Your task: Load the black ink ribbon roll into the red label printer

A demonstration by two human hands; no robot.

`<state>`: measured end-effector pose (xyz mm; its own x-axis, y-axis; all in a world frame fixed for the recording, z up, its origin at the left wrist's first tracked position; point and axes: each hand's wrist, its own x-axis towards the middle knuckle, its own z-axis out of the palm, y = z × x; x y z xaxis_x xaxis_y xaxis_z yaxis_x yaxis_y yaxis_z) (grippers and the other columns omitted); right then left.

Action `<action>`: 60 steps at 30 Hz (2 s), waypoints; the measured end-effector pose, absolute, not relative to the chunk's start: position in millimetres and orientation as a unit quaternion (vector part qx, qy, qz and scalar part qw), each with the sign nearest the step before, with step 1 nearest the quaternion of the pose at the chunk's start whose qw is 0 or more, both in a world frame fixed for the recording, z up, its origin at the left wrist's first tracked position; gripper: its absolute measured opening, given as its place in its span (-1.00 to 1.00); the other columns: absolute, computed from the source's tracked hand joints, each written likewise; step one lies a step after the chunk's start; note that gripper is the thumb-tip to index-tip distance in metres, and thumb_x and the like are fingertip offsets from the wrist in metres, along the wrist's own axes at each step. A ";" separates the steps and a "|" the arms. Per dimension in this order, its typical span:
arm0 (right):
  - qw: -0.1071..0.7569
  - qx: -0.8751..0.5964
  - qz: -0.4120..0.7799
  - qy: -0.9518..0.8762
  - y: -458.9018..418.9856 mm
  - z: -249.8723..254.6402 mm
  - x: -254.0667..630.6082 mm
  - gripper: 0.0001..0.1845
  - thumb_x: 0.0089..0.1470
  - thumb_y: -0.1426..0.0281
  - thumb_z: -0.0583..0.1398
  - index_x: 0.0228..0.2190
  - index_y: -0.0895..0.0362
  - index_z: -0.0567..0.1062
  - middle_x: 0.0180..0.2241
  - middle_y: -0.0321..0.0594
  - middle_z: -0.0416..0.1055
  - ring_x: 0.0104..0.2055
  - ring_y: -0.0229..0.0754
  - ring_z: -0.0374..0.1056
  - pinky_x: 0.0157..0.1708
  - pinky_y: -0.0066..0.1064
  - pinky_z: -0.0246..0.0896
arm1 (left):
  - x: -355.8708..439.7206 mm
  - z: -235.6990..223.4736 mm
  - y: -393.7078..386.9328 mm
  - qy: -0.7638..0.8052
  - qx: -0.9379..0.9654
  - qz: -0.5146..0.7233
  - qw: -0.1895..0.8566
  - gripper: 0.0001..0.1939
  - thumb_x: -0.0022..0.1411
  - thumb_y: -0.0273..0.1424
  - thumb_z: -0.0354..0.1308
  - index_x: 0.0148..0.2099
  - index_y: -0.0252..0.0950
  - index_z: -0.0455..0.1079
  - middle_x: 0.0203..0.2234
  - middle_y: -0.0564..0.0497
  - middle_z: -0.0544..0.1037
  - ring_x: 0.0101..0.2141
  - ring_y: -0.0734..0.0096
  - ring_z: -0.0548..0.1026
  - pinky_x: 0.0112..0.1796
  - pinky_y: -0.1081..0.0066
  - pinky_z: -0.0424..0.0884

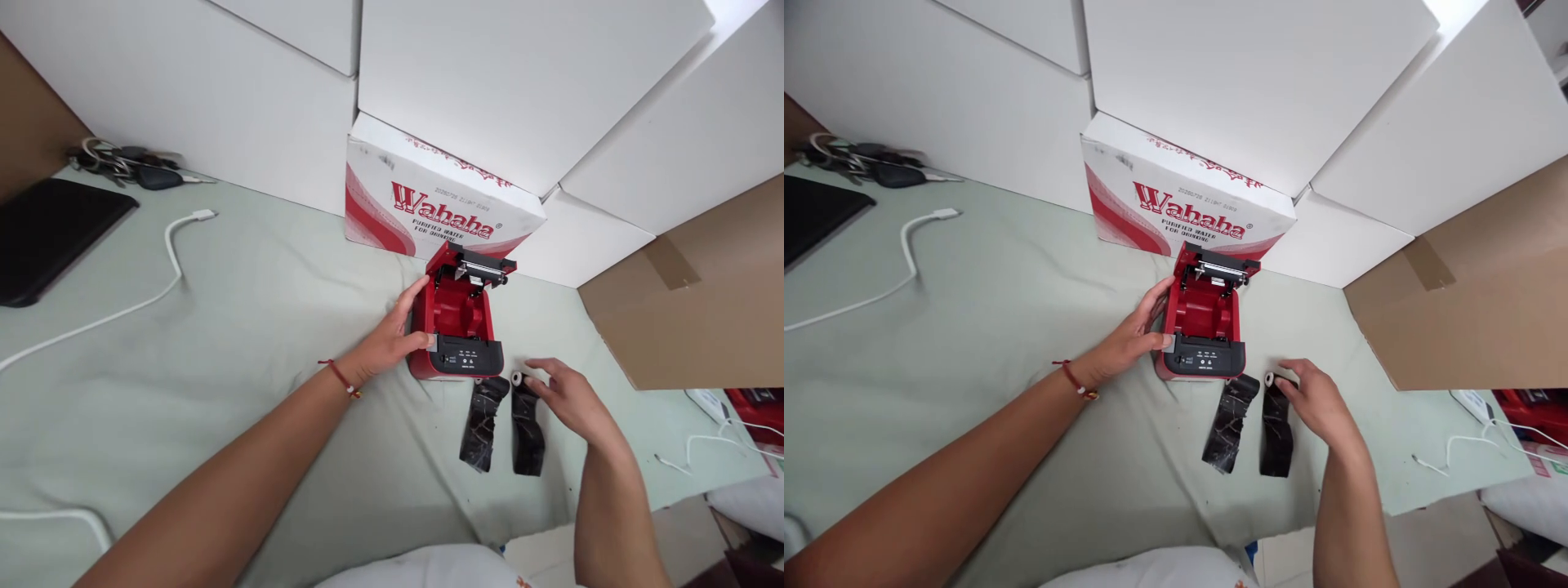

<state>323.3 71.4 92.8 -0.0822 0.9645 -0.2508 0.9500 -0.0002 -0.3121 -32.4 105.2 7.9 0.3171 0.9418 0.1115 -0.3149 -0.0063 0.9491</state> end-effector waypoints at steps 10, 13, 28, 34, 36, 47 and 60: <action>-0.051 -0.471 0.326 -0.818 57.2 112.9 264.4 -0.65 0.32 0.38 0.27 0.10 -0.01 0.64 0.06 -0.09 0.62 0.04 0.01 0.57 0.06 -0.18 0.49 | -30.9 1.4 107.9 0.307 0.505 0.513 0.623 0.08 0.20 -0.28 0.36 0.64 -0.06 -0.07 0.62 -0.08 0.06 0.59 -0.18 0.01 0.53 -0.18 0.09; -0.036 -0.372 0.414 -0.830 60.0 160.7 262.9 -0.72 0.40 0.25 0.29 0.08 -0.02 0.65 -0.03 -0.16 0.63 -0.09 -0.13 0.58 -0.07 -0.35 0.49 | -30.9 3.5 107.7 0.307 0.507 0.507 0.626 0.09 0.19 -0.28 0.37 0.64 -0.08 -0.08 0.63 -0.10 0.02 0.59 -0.16 0.00 0.53 -0.17 0.06; -0.131 -0.545 0.042 -0.827 143.3 144.1 138.1 -0.62 0.35 0.41 0.22 0.15 0.13 0.60 0.08 0.09 0.65 0.05 0.18 0.58 -0.05 -0.19 0.38 | -31.9 -1.2 109.8 0.324 0.560 0.507 0.569 0.06 0.24 -0.26 0.29 0.66 -0.14 -0.12 0.63 -0.15 -0.01 0.60 -0.13 0.00 0.56 -0.12 -0.02; -0.080 -0.518 0.054 -0.850 156.8 122.1 141.8 -0.51 0.24 0.57 0.25 0.18 0.17 0.60 0.22 0.14 0.57 0.15 0.18 0.56 0.10 -0.13 0.42 | -28.9 -1.2 111.2 0.352 0.569 0.502 0.548 0.10 0.21 -0.16 0.32 0.64 -0.25 -0.07 0.62 -0.26 0.01 0.59 -0.19 -0.01 0.56 -0.12 -0.07; -0.048 -0.503 0.065 -0.861 156.5 117.4 147.4 -0.46 0.24 0.57 0.26 0.23 0.14 0.57 0.27 0.08 0.55 0.20 0.13 0.54 0.16 -0.13 0.42 | -28.3 -3.3 112.3 0.353 0.572 0.506 0.541 0.10 0.20 -0.15 0.33 0.64 -0.27 -0.06 0.61 -0.27 0.02 0.59 -0.20 0.00 0.56 -0.12 -0.07; 0.350 -0.343 -0.085 -0.868 39.1 58.0 197.2 -0.63 0.36 0.52 0.26 0.13 -0.01 0.57 0.03 -0.08 0.66 0.06 0.04 0.50 0.09 -0.04 0.44 | -28.9 -2.8 113.1 0.329 0.542 0.525 0.568 0.01 0.16 -0.19 0.33 0.60 -0.13 0.09 0.61 -0.13 0.10 0.58 -0.17 0.06 0.53 -0.19 0.02; 0.386 -0.370 -0.111 -0.838 44.6 21.2 189.8 -0.46 0.38 0.43 0.28 0.32 -0.03 0.43 0.02 -0.05 0.54 0.08 0.06 0.40 0.12 -0.04 0.37 | -16.6 44.4 133.6 0.460 0.459 0.616 0.446 -0.35 0.37 -0.17 0.14 0.44 -0.23 0.27 0.53 -0.19 0.26 0.55 0.03 0.14 0.54 0.00 0.03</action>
<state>189.8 44.6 21.2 -0.4280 0.5351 0.7284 0.7062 0.7010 -0.1000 -16.6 133.6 44.4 -0.1809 0.9712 0.1548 -0.1270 -0.1792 0.9756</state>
